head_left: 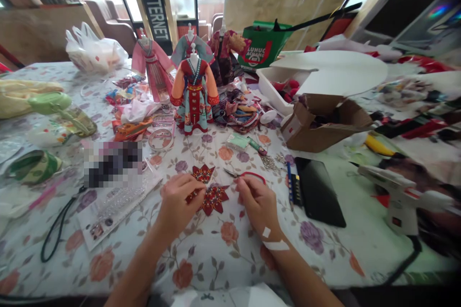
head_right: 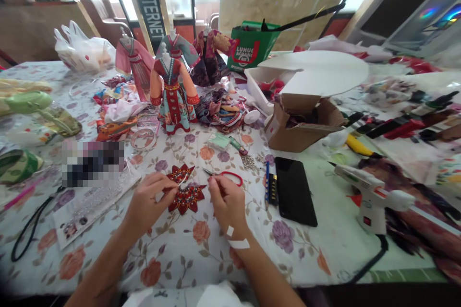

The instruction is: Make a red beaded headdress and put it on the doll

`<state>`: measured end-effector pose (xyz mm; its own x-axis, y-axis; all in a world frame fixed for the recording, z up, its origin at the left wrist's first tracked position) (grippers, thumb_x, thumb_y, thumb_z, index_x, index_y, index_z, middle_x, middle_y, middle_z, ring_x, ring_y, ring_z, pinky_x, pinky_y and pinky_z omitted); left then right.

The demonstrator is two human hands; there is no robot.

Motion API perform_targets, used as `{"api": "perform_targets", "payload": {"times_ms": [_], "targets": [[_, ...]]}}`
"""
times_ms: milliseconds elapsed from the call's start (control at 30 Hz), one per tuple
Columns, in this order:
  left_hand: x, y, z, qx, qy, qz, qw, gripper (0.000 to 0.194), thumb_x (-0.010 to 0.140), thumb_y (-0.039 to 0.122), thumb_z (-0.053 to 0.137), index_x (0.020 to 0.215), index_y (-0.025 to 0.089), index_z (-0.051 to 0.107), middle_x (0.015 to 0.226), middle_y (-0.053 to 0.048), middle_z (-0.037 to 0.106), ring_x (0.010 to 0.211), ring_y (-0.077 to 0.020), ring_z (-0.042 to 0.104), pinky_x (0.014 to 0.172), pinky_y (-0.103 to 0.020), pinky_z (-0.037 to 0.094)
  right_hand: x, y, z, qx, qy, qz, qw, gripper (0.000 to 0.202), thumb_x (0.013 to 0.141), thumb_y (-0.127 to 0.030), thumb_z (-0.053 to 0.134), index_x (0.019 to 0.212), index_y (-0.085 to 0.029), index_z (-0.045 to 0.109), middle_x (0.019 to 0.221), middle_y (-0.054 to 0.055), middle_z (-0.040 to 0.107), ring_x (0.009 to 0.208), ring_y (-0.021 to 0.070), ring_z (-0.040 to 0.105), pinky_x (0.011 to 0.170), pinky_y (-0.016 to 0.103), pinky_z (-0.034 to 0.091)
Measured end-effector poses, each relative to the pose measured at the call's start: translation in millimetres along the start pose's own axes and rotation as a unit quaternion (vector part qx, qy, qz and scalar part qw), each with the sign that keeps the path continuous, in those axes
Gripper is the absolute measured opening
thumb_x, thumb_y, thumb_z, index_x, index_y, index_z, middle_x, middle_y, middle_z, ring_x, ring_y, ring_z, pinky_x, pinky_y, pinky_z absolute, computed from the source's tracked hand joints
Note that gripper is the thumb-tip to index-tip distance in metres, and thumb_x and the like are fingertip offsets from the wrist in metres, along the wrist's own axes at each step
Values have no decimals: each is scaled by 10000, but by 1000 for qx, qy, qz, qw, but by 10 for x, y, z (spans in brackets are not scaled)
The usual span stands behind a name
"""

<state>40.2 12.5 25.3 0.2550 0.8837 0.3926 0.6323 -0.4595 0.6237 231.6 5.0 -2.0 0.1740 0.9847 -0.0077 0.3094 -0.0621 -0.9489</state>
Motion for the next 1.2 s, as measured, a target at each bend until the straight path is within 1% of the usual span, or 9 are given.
{"api": "perform_targets", "payload": {"times_ms": [167,333,500,600,767,867,1000,1133,1200], "targets": [[-15,179,80,-8,-6,82,997,112,843,161,563,815,185,669,733,-27,618,753,-161,543,731,-313,412,-56,-8,260,230,-178,135,947,311,770,-463,625,710,-158,640,578,-10,576,421,71,428,385,194,293],[-23,201,185,-39,-38,82,995,126,864,184,545,876,193,671,772,-39,626,786,-174,552,754,-328,428,0,-8,235,318,-136,148,927,286,682,-419,734,685,-157,620,585,-16,582,435,59,447,378,167,288],[-55,109,191,-50,-27,43,997,192,873,232,549,1039,197,639,886,-52,664,865,-185,582,815,-338,450,455,-390,-748,85,122,-74,986,231,716,-373,714,798,-156,706,573,4,610,459,89,476,420,201,372],[-139,-34,183,-10,-18,13,1000,206,863,237,556,1049,196,633,975,-69,662,932,-206,588,841,-357,460,805,-723,-1474,-111,298,-186,930,235,797,-300,634,912,-114,723,675,69,670,521,107,548,487,219,406],[-317,-326,146,94,16,-47,994,232,856,244,544,1064,179,622,1069,-98,624,1013,-259,552,941,-484,409,1472,-858,-2092,-471,283,-80,832,285,793,-277,652,974,-72,733,803,162,716,738,163,597,676,297,397],[-377,-388,123,96,17,-48,994,242,863,248,526,1071,162,615,1076,-106,615,1028,-249,544,938,-452,435,1694,-764,-2181,-507,176,-5,844,320,740,-278,708,976,-63,731,804,136,722,668,131,567,636,275,377],[-404,-354,110,110,14,-31,993,247,867,243,523,1076,154,616,1109,-110,617,1066,-249,541,981,-462,414,1704,-765,-2220,-553,232,6,800,337,782,-345,664,925,-49,744,805,190,713,703,183,582,618,318,360],[-421,-318,144,130,3,-1,991,278,851,279,561,1098,164,617,1180,-121,616,1128,-278,533,1003,-503,390,1391,-947,-1920,-530,310,-127,779,225,775,-188,633,954,-96,734,901,197,705,888,253,610,747,345,420],[-431,-326,164,134,-8,7,991,297,843,288,574,1114,172,614,1208,-124,614,1159,-289,524,998,-509,398,1026,-1069,-1606,-428,294,-223,825,206,788,-232,601,912,-133,733,911,184,701,844,261,622,753,369,459]]}}
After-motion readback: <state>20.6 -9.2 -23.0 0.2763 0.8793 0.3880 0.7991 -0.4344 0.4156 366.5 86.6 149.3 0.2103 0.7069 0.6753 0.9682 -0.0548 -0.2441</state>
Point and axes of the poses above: each hand's wrist, its own x-axis towards the middle knuckle, its own z-axis out of the palm, y = z × x, the point moved 4 cm from there along x, towards the middle knuckle
